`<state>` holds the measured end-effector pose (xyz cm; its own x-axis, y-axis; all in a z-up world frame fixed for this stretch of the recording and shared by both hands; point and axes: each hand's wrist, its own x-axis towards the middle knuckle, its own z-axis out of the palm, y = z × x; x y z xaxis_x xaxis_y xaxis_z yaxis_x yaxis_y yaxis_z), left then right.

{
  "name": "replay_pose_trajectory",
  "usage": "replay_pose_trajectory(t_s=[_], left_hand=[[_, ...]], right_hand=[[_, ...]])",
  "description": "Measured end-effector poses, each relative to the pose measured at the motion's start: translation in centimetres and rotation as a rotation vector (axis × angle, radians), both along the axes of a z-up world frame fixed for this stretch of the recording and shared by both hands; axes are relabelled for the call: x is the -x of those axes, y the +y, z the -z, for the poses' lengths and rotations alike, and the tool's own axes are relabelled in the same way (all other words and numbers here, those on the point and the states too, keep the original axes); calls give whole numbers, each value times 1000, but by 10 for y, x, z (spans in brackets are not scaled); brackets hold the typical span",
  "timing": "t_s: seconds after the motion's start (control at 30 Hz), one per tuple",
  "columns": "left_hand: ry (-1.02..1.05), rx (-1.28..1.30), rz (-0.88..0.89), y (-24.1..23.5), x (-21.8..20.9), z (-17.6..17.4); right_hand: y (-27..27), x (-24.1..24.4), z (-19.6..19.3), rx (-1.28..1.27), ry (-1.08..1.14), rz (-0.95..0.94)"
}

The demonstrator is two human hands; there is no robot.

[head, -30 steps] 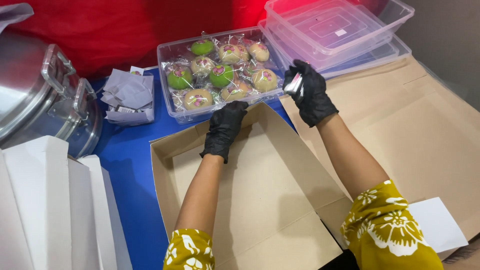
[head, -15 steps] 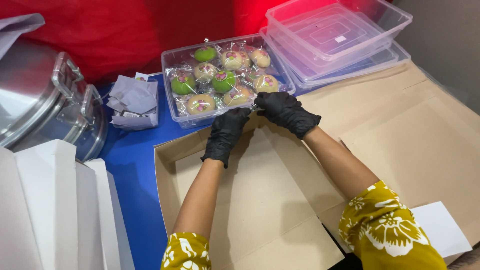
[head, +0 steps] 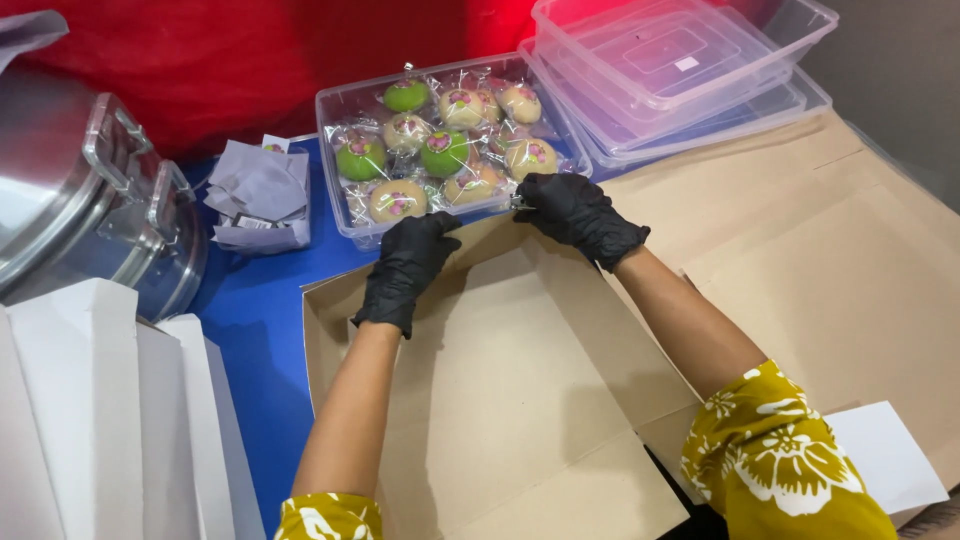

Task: Assembling cardboard boxes by folding and stapling, and organizing containers of packaged pastries.

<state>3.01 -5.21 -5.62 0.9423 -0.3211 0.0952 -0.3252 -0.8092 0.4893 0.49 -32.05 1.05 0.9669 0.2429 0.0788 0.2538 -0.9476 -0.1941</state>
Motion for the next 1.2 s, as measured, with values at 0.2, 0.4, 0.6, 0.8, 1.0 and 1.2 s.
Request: replay_pose_trajectory(t_s=[0.2,0.4,0.6,0.8,1.0,1.2], left_hand=[[61,46,-37,-2,-6,9],[56,69,-13,-2,10,-13],[59,18,19,-6,19,-31],[94,79,-39,-7,23,-39],[-41,-13,-14,-13,24,-36],[-172,-54,-17,-15,17,-12]], right_hand=[[2,7,5,51,-83,-15],[17,20,19,201,-442,-60],[12,-1,35,138,-336,-109],[14,5,32,108,-357,-124],[17,-3,3,-70,-176,-128],[29,14,-73,-1513,-145,263]])
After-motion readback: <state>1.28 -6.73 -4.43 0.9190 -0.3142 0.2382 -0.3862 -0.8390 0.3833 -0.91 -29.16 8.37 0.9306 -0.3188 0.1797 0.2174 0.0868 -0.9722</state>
